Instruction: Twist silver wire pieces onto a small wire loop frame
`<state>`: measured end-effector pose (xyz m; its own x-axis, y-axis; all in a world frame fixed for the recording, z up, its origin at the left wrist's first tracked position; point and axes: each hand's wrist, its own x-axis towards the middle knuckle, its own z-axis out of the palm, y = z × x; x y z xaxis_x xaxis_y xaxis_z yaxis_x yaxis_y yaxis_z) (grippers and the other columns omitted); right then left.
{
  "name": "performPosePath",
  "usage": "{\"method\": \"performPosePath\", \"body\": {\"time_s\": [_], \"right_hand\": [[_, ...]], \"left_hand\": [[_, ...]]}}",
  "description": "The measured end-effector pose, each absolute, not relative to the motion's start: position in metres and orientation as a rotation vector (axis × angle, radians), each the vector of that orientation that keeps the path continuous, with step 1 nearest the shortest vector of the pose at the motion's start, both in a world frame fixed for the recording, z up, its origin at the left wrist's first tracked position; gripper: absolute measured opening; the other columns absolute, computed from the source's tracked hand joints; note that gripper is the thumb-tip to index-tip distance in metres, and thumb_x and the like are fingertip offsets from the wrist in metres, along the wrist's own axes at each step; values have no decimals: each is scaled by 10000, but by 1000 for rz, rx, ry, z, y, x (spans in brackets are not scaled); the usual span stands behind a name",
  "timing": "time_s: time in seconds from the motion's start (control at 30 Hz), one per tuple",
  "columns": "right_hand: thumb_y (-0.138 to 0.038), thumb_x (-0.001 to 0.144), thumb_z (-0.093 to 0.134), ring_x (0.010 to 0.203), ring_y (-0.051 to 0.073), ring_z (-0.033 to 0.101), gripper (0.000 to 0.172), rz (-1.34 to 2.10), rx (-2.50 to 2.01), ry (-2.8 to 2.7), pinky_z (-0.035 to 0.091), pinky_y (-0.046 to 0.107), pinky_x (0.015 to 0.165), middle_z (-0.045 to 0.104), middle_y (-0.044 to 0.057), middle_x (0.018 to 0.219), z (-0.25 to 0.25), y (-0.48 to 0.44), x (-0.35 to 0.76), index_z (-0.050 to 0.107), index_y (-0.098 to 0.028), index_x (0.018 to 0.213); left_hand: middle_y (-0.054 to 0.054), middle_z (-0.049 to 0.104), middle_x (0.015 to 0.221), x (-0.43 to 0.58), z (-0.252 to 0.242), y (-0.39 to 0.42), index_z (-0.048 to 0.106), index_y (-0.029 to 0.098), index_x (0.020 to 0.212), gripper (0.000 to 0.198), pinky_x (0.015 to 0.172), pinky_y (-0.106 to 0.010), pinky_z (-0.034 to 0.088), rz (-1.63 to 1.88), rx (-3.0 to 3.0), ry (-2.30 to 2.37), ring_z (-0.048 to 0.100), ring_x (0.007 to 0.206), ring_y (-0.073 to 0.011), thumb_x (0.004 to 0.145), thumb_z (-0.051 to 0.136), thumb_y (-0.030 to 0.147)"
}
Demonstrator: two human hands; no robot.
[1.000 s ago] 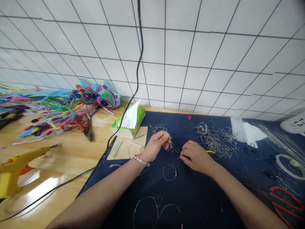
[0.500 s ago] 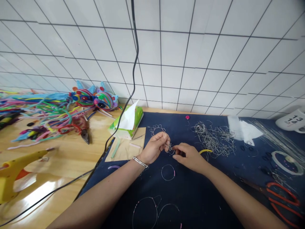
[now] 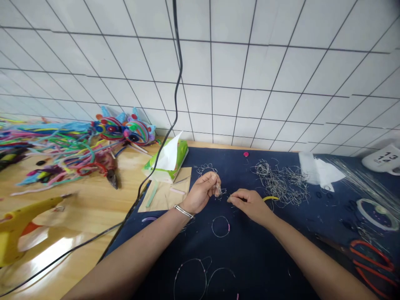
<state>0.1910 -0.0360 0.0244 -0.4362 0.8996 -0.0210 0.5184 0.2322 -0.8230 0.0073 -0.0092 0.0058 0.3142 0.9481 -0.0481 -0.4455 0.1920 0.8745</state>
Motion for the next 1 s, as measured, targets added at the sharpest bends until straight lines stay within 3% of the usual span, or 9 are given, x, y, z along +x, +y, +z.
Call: {"method": "performPosePath", "body": {"time_s": [0.17,0.37,0.63,1.0], "right_hand": [[-305,845,409,736,121,544,253,951,-1307,-2150,404,249,691,602,10,769,21,-35,196,642,-208,865],[-258,774,517,807,166,519,206,631,-1291,-2426,400,306,738,584,43,795,24,-34,201,616,-204,947],[-286,795,482,705,113,532,182,1018,-1266,-2033,416,235,649,578,11,795,23,-41,182,610,-205,895],[-271,826,432,696,125,525,201,773,-1284,-1981,408,255,678,580,8,725,28,-46,183,620,-208,789]], "left_hand": [[26,476,552,7,5,-8,489,143,731,236,455,-197,356,1108,878,697,438,440,-65,795,507,369],[22,471,564,7,6,-9,476,143,717,227,458,-200,357,1107,870,667,432,441,-64,805,496,352],[14,493,571,13,7,-16,482,144,712,229,465,-202,353,1044,875,639,454,446,-70,789,515,357],[5,513,616,12,6,-15,502,139,737,228,473,-199,357,1020,905,654,462,460,-66,794,510,361]]}}
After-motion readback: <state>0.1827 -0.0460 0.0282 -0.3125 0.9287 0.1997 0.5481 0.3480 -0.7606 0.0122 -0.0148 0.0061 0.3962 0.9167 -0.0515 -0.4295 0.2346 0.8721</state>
